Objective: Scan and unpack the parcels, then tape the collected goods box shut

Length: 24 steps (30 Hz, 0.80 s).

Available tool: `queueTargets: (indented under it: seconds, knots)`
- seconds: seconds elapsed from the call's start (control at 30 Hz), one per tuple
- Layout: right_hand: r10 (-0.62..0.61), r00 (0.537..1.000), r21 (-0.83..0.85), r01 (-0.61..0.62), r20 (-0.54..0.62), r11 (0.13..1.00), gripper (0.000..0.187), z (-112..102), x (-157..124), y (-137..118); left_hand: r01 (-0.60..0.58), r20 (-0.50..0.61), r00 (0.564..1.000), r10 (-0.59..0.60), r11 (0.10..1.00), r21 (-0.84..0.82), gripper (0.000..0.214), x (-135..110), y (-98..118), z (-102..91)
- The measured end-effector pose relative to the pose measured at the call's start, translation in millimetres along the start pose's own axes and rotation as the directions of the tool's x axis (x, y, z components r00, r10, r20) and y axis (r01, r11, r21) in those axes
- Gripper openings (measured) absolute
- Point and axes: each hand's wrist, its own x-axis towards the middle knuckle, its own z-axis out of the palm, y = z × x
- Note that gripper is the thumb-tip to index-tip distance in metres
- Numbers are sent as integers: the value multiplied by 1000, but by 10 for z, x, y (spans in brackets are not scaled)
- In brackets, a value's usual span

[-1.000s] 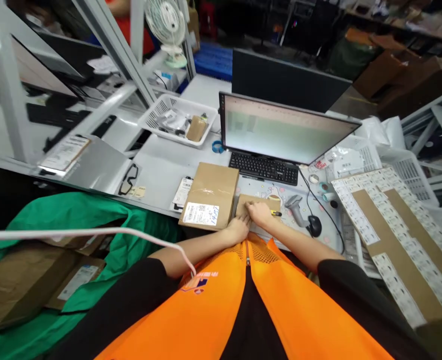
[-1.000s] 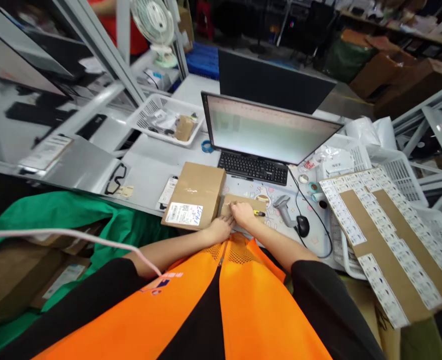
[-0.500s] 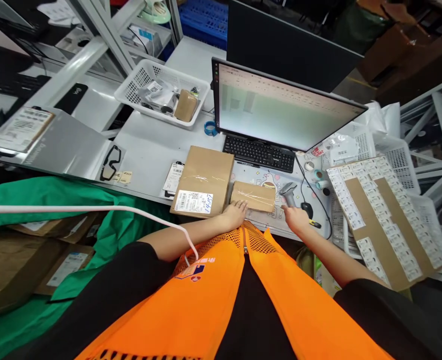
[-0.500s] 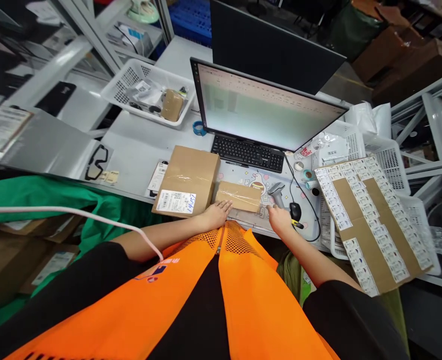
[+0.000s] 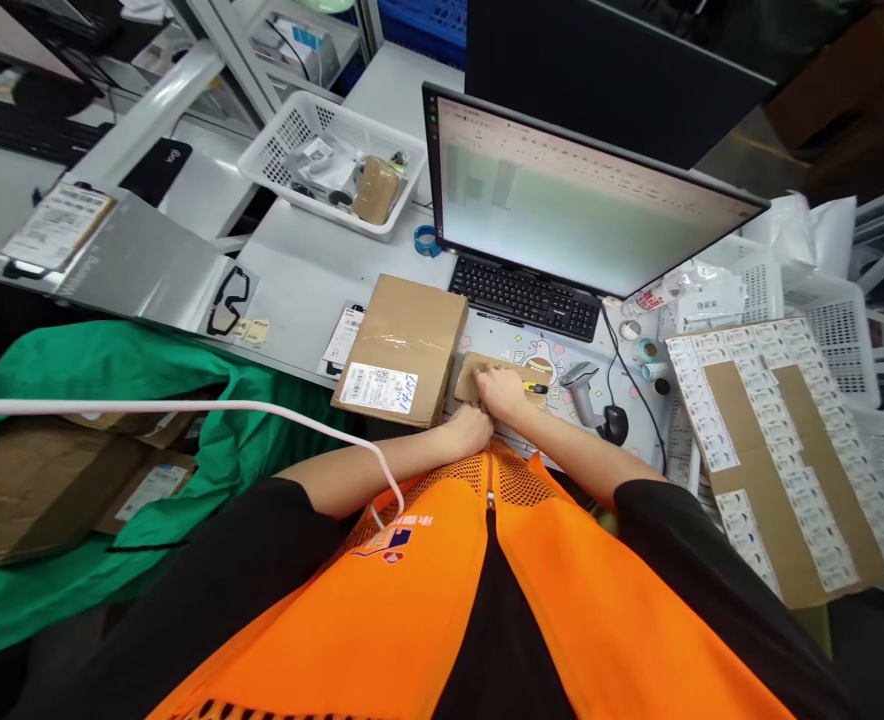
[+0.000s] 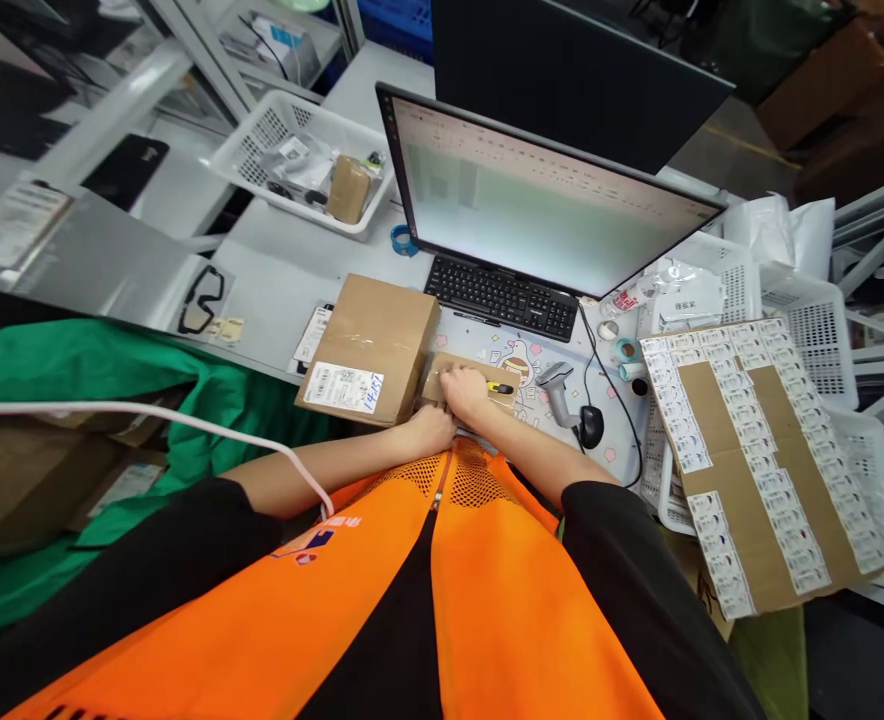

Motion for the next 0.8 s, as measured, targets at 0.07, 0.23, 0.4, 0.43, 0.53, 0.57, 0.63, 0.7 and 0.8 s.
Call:
queueTargets:
  seconds: [0.07, 0.23, 0.4, 0.43, 0.53, 0.57, 0.63, 0.7, 0.8]
  knots:
    - [3, 1000, -47, -4, -18, 999, 46, -5, 46, -52, 10, 7, 1000, -10, 1000, -20, 36, -6, 6, 24]
    - [11, 1000, -128, -12, -3, 992, 48, 80, -40, 42, 36, -23, 999, -37, 999, -37, 51, -44, 6, 44]
    - [160, 985, -165, -148, 63, 975, 51, 316, -571, 672, 31, -29, 999, -31, 1000, 0, 74, -70, -5, 16]
    - [210, 975, -165, -196, 77, 967, 51, 373, -701, 842, 29, -26, 999, -29, 1000, 1, 73, -67, -5, -11]
    - [358, 929, -124, -346, 97, 930, 48, 488, -940, 1277, 31, -53, 998, -30, 1000, 6, 64, -33, -4, -149]
    - [389, 918, -88, -383, 80, 920, 48, 501, -936, 1373, 31, -70, 997, -31, 999, 9, 60, -14, -6, -204]
    - [397, 918, 19, -397, -2, 918, 50, 496, -774, 1482, 29, -112, 993, -26, 999, 19, 54, 25, -12, -293]
    - [349, 932, 136, -335, -94, 932, 55, 470, -441, 1504, 32, -156, 987, -27, 999, 31, 55, 59, -16, -321]
    - [245, 960, 271, -202, -138, 941, 60, 426, 172, 1470, 61, -200, 978, -54, 998, 27, 57, 83, -26, -237]
